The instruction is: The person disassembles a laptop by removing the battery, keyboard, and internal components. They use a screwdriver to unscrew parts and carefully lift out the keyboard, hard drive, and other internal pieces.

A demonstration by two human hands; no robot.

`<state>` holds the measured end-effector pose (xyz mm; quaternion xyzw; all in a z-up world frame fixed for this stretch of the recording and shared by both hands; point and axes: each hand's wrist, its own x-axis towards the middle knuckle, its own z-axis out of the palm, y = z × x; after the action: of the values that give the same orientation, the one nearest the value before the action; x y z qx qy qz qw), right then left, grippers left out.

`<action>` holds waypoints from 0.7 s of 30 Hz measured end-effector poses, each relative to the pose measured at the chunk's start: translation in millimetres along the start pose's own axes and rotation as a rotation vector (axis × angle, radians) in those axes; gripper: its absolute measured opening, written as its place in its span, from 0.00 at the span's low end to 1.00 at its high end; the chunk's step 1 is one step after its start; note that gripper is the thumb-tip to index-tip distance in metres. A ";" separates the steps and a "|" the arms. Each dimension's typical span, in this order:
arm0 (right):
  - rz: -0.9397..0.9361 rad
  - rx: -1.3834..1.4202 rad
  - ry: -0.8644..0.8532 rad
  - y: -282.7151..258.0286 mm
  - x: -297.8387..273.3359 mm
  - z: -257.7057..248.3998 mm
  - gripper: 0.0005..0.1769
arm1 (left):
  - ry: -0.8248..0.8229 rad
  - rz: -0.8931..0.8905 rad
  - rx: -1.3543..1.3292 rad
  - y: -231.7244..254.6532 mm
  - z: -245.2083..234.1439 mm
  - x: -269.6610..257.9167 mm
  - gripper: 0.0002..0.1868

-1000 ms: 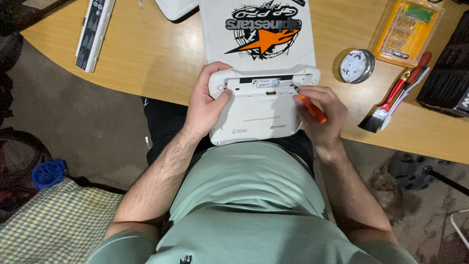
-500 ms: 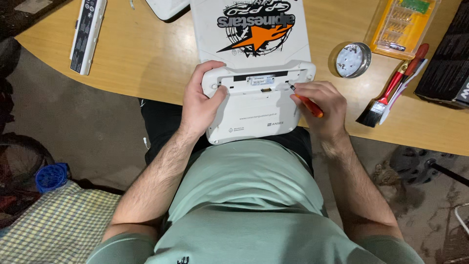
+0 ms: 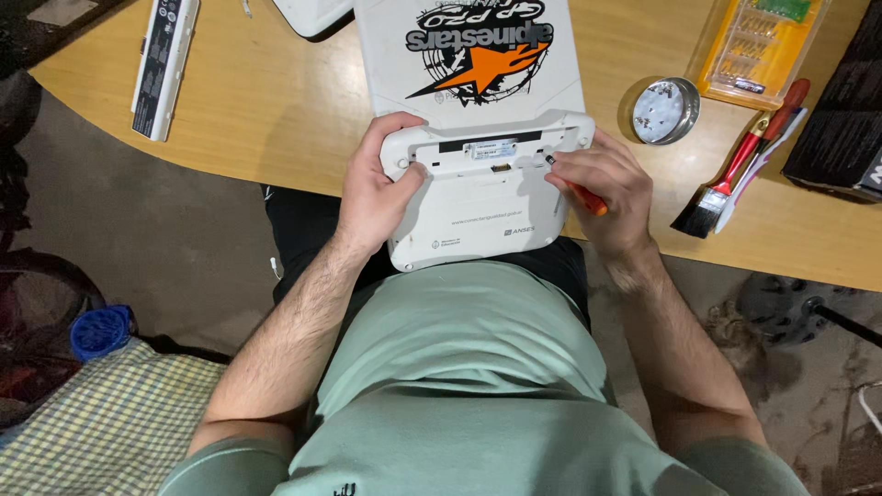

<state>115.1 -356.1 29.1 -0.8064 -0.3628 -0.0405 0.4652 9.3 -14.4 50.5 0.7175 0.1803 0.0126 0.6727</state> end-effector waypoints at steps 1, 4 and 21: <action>0.000 0.001 -0.001 -4.2 1.7 1.4 0.06 | 0.001 -0.001 0.000 -1.0 0.1 -0.4 0.32; 0.027 0.010 0.051 -10.0 3.2 5.8 0.07 | 0.002 0.007 0.000 -1.5 -0.5 -0.2 0.33; 0.947 0.698 0.364 -93.2 -8.9 29.9 0.41 | -0.030 -0.026 0.083 78.2 6.3 -20.2 0.32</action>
<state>42.4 -309.3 75.9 -0.6602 0.1281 0.1544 0.7238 11.0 -28.4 130.2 0.7424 0.1800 -0.0142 0.6451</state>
